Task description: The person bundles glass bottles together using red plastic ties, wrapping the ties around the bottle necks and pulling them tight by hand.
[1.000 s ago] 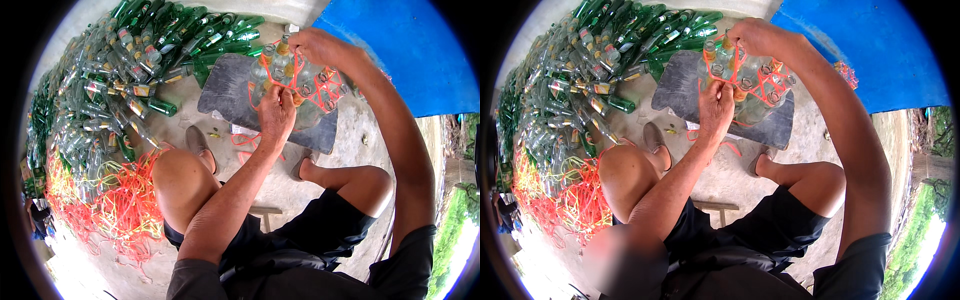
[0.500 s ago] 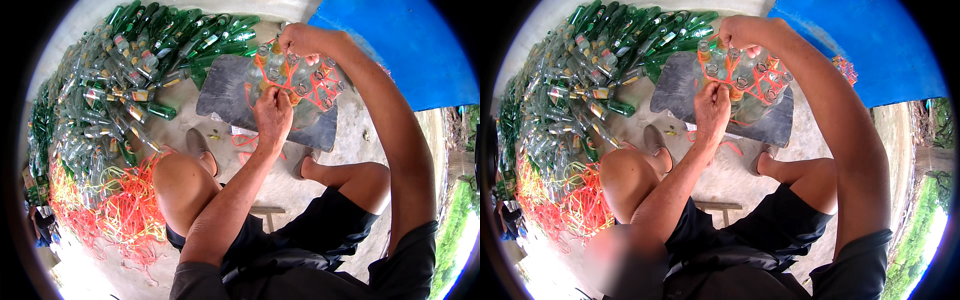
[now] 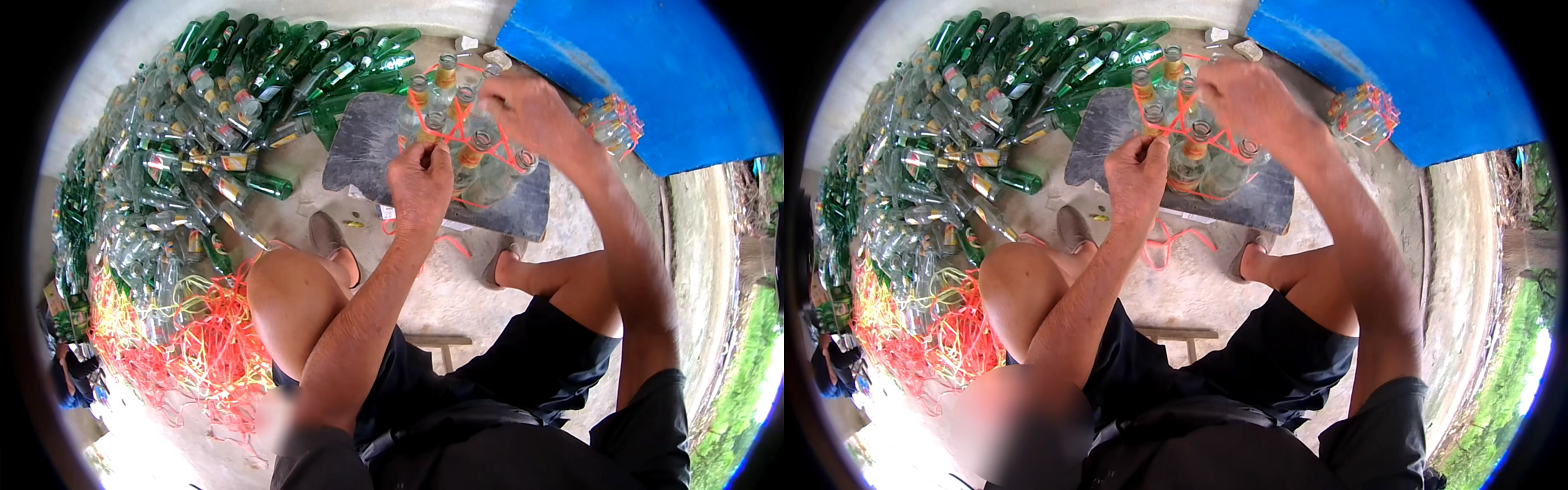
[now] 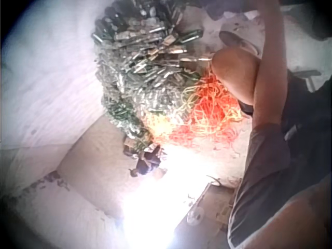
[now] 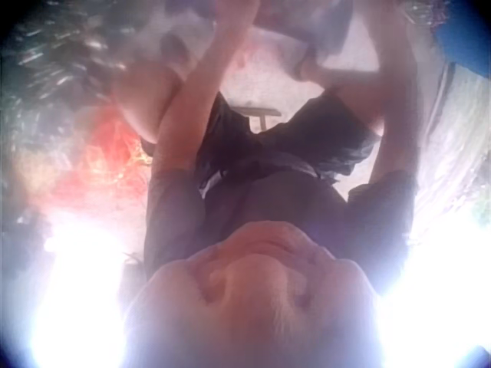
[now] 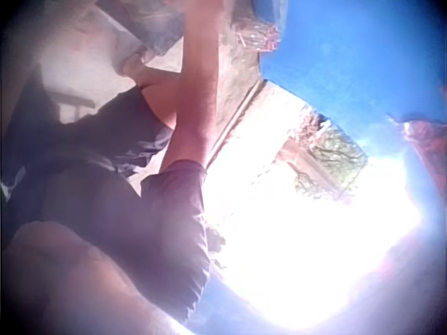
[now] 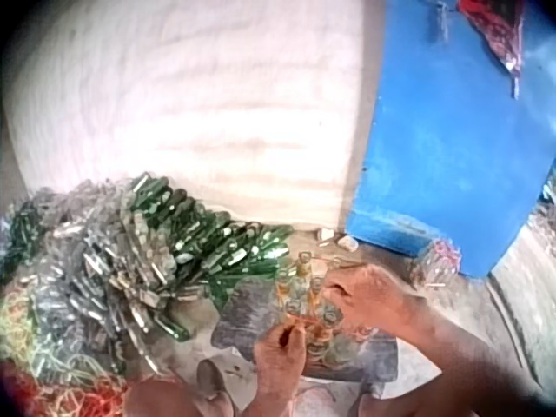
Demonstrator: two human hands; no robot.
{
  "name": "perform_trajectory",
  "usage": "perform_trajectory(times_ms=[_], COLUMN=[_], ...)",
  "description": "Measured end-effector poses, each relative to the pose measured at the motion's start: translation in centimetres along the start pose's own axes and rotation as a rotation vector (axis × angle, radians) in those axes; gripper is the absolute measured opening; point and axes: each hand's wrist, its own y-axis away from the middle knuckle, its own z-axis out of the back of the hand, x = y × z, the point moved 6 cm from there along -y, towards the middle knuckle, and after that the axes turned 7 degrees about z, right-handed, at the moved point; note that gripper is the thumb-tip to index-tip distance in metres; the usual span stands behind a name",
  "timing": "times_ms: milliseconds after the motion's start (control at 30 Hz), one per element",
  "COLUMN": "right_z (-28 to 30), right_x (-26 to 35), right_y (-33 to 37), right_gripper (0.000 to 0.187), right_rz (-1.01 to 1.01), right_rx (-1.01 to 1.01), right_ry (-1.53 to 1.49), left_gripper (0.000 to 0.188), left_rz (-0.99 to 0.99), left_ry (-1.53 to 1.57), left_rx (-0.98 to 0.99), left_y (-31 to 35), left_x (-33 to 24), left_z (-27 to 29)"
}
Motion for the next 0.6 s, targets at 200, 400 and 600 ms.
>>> perform_trajectory(times_ms=[200,400,600], right_z=[-0.1,-0.6,-0.7], right_x=[3.9,3.7,3.7], right_y=[4.6,4.8,4.8], right_gripper=[0.025,0.024,0.023], right_rz=[-0.159,-0.192,-0.24], right_rx=[-0.062,-0.076,-0.026], right_ry=[0.087,0.049,0.026], left_gripper=[0.014,0.011,0.012], left_rz=[-0.176,-0.283,-0.321], left_ry=[-0.285,-0.474,-0.605], left_rx=[-0.002,0.006,0.083], left_y=[0.1,-1.1,-2.6], left_x=[-1.9,-3.0,-3.2], left_z=[-0.8,0.6,1.6])
